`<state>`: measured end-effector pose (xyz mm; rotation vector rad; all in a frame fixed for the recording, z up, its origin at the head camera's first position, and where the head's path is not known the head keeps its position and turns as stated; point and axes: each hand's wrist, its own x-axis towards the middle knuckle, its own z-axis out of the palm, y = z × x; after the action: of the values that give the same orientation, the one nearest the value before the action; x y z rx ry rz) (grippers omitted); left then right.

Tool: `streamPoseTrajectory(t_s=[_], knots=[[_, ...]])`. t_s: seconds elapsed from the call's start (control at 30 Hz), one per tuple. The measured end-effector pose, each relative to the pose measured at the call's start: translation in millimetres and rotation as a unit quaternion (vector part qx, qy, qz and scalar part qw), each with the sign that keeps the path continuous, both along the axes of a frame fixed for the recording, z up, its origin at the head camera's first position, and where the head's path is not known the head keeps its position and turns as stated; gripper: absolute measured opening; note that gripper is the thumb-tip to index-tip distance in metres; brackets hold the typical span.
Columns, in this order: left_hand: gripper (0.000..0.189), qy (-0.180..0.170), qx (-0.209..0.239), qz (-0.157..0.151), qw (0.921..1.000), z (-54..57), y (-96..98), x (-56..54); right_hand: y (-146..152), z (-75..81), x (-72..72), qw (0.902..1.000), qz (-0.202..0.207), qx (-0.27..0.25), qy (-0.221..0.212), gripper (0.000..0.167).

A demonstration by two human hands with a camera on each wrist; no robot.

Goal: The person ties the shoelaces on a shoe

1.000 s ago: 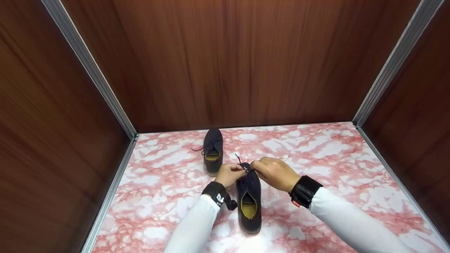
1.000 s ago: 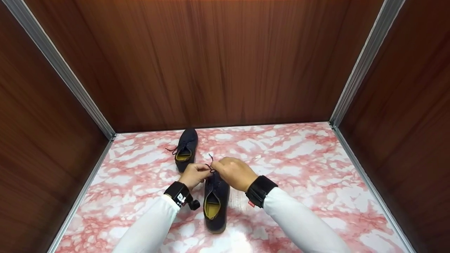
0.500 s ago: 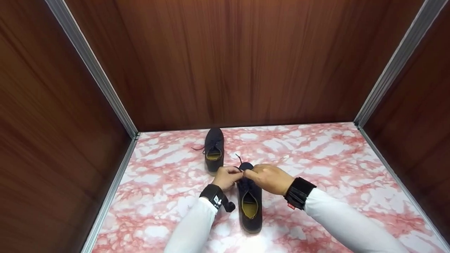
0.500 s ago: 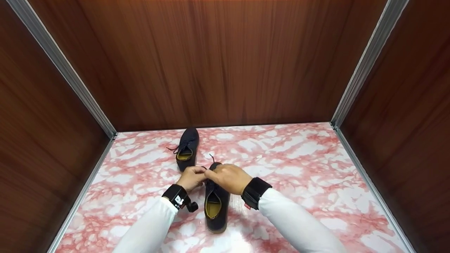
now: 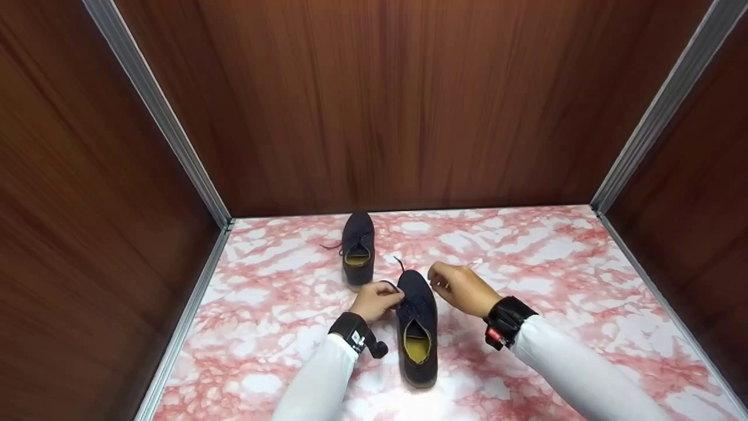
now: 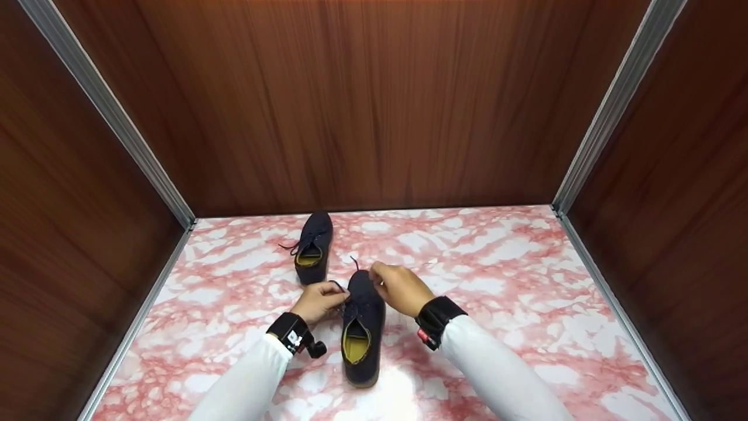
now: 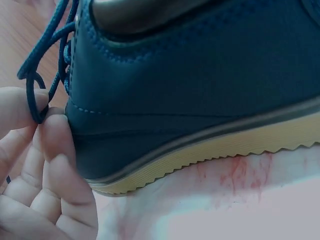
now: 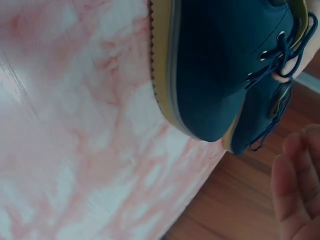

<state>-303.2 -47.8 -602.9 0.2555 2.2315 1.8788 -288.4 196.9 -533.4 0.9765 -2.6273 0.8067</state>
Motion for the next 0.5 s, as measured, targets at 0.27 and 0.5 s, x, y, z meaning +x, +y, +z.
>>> streamPoseTrajectory(t_s=[0.27,0.5], knots=[[0.023,-0.001,0.003,-0.009,1.0000,-3.0,-0.4,2.5,8.6,-20.7,-7.7,0.9898,-0.045,-0.046,-0.127,0.009],[0.024,-0.040,0.032,-0.001,0.9987,-11.0,3.0,4.3,-0.8,-36.0,-10.1,0.9653,-0.049,-0.112,-0.231,0.014]])
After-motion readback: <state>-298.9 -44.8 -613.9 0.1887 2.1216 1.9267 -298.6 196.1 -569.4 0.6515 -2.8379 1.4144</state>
